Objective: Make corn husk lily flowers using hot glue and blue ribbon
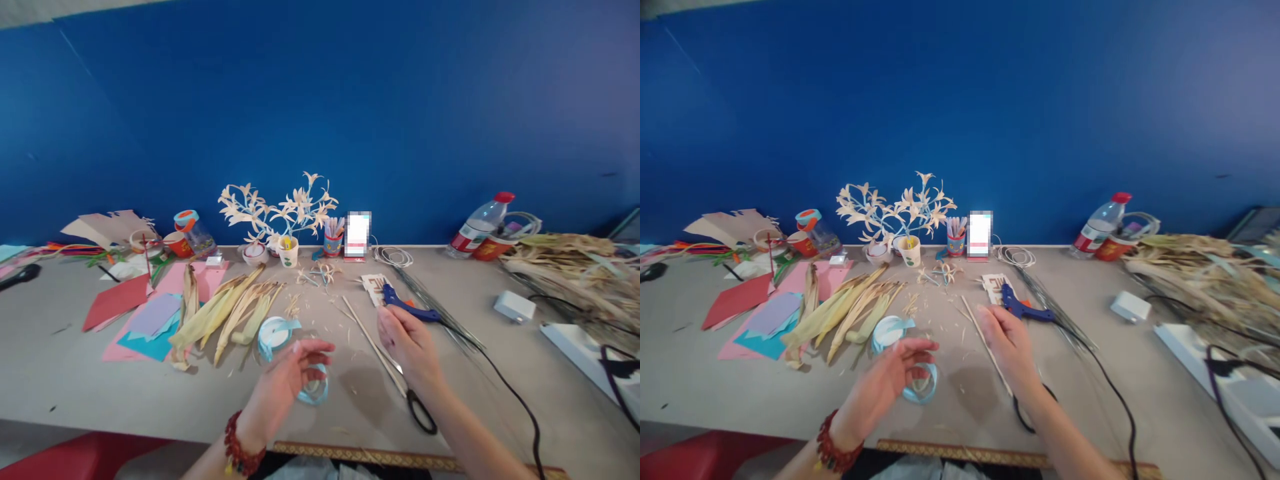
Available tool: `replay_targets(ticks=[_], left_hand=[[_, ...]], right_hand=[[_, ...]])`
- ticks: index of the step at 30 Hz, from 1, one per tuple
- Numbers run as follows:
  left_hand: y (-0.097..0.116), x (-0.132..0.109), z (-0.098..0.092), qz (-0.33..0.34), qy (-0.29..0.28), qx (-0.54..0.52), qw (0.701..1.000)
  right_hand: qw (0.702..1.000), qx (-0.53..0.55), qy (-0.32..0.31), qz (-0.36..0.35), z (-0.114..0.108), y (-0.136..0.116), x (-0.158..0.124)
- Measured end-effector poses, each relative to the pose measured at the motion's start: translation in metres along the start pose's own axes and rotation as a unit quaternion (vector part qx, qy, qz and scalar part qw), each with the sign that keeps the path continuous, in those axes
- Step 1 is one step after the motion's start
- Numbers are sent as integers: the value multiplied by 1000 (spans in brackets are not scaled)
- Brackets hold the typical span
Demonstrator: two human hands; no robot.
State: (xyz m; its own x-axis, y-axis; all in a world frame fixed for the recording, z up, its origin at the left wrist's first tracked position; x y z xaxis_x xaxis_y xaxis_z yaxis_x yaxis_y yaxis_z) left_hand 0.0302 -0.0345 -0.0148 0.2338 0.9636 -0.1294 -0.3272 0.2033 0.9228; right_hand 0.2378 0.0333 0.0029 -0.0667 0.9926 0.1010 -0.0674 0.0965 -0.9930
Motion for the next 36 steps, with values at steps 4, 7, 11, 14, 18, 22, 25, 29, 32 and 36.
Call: replay_targets(ticks=[4,7,11,14,18,22,25,29,32,36], left_hand=[[12,-2,5,113,34,236,964],[21,-5,20,225,49,386,893],[30,-6,43,331,58,490,804],[35,-4,52,369,95,527,760],[36,-2,56,392,123,545,731],[37,-1,56,410,121,543,722],[38,0,56,424,99,555,708],[41,-2,56,448,90,546,702],[41,-3,56,472,79,533,698],[36,-5,47,460,46,509,726]], right_hand=[[994,80,-42,60,6,6,-12],[970,170,-111,133,25,9,-24],[933,286,-98,197,40,16,-38],[917,330,-75,211,47,20,-45],[920,331,-47,206,50,22,-51],[916,338,-34,213,50,25,-53],[929,315,-20,195,48,26,-55],[965,229,-1,129,42,22,-57],[982,166,-25,83,41,18,-58],[989,71,-123,33,46,10,-58]])
Point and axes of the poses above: each hand's wrist, its own x-axis towards the middle knuckle, its own z-axis out of the palm, y = z × x, the point moved 5 cm from there along x, towards the middle knuckle, and after that the axes turned 4 degrees about x, right-handed, at the moved point
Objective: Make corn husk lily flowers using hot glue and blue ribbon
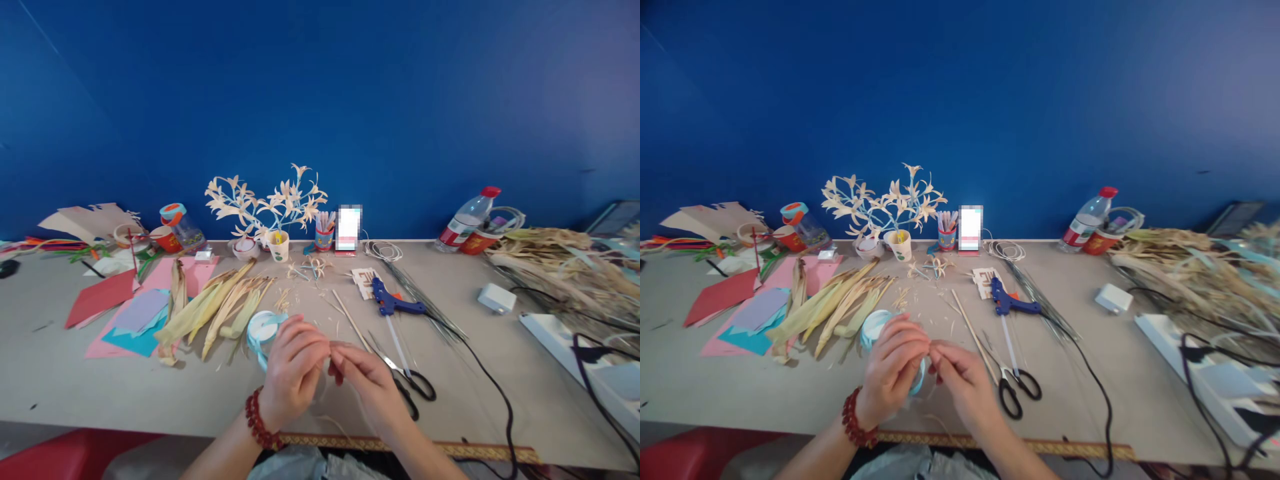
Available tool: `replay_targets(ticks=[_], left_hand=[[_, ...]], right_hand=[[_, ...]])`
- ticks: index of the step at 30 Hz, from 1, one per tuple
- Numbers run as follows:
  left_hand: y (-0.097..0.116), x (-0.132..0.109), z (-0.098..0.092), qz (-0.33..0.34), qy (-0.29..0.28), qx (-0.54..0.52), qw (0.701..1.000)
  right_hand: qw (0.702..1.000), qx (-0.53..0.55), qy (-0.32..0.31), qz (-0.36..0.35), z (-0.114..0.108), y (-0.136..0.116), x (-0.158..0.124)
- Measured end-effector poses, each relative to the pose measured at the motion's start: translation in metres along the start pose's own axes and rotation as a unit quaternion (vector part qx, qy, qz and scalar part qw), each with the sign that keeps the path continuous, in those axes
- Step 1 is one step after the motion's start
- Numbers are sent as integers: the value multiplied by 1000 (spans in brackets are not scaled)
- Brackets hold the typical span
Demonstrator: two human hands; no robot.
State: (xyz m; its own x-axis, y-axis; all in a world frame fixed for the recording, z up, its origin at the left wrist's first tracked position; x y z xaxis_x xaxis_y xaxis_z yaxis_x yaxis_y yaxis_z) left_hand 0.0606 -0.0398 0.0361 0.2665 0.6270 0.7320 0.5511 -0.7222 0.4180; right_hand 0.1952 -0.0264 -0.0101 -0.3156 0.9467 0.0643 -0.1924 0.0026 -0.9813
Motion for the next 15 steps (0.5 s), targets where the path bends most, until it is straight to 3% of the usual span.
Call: replay_targets(ticks=[4,8,11,15], left_hand=[[-17,-19,-17,-90,-2,-32,995],[-38,-61,-61,-173,-1,48,984],[-59,-123,-110,-275,-9,122,954],[-78,-237,-189,-451,67,235,858]], right_hand=[[993,-96,-65,-18,-1,-4,-2],[982,-178,-66,-10,-20,-3,-4],[974,-218,-63,-1,-37,-3,-3],[962,-266,-67,0,-49,-3,2]])
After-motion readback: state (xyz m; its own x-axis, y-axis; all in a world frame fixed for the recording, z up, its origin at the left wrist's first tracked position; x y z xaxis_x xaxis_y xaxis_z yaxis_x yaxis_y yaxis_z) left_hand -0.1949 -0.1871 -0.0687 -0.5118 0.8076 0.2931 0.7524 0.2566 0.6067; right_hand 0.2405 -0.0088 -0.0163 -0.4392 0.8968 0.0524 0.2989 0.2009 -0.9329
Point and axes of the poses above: each hand's wrist, its own x-axis towards the middle knuckle, its own z-axis out of the palm, y = z × x, the point moved 5 cm from there along x, towards the middle knuckle, and after that the axes turned 4 degrees about x, right-handed, at the moved point
